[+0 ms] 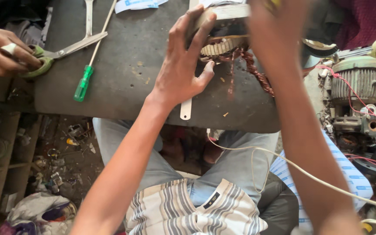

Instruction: The person uses a screwdriver to pry and adjust copper windings inside a motor stator. They repeatedly insert the tool into the slots and manipulate the wires while holding the stator steady with their other hand.

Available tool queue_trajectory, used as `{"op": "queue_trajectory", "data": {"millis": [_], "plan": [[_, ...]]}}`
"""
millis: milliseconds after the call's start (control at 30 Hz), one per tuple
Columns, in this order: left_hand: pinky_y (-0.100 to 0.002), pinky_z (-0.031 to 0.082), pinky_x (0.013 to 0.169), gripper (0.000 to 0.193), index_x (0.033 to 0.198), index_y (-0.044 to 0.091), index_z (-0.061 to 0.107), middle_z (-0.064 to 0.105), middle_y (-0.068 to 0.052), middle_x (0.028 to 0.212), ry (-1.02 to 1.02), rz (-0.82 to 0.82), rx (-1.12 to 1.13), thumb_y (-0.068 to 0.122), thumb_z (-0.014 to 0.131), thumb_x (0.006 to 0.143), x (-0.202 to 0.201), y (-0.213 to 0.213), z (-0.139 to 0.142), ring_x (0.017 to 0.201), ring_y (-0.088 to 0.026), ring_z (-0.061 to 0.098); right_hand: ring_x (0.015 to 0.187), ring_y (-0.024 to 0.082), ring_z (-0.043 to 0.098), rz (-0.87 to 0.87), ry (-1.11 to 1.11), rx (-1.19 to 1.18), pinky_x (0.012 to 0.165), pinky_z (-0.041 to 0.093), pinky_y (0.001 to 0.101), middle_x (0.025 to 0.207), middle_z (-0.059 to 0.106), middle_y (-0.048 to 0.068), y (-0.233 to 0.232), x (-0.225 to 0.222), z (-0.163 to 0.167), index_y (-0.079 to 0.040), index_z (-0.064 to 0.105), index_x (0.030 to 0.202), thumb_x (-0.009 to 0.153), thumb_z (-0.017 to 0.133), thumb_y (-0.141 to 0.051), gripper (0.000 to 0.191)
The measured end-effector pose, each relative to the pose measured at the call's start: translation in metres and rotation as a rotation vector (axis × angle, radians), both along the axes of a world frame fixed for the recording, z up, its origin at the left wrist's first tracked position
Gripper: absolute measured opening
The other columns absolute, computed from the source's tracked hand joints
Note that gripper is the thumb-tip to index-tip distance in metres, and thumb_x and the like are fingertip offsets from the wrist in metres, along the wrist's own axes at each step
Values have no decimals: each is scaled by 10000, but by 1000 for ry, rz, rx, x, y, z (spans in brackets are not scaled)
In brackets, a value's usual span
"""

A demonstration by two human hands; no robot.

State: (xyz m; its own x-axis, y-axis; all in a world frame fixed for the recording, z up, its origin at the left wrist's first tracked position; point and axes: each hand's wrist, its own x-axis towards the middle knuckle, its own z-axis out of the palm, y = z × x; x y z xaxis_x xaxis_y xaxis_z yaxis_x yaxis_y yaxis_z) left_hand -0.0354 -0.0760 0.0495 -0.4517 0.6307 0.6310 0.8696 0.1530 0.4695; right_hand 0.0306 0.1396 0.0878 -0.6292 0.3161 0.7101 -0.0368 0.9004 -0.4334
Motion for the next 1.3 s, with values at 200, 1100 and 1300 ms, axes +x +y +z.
{"op": "queue_trajectory", "data": {"millis": [200, 1100, 1300], "plan": [[-502, 318, 1349, 883, 1598, 228, 313, 187, -174, 1645, -83, -81, 59, 117, 846, 903, -7, 2, -19, 1526, -415, 267, 806, 84, 652, 142, 71, -619, 666, 538, 237, 1056, 719, 55, -91, 107, -8, -42, 578, 1292, 1157, 665, -120, 178], [-450, 413, 1187, 872, 1561, 351, 396, 305, -132, 1505, -51, -47, 95, 219, 950, 901, 1, 4, -22, 1367, -359, 378, 992, 379, 711, -276, -161, 21, 878, 549, 448, 1119, 716, 215, -71, 104, -47, 17, 667, 1171, 1030, 729, -4, 155], [-456, 414, 1185, 858, 1559, 350, 407, 321, -125, 1489, -41, -36, 88, 229, 953, 908, 1, 3, -23, 1361, -349, 391, 899, 317, 743, -205, -117, -167, 816, 580, 391, 1054, 726, 183, -120, 109, -53, -8, 678, 1204, 1001, 718, -37, 209]]}}
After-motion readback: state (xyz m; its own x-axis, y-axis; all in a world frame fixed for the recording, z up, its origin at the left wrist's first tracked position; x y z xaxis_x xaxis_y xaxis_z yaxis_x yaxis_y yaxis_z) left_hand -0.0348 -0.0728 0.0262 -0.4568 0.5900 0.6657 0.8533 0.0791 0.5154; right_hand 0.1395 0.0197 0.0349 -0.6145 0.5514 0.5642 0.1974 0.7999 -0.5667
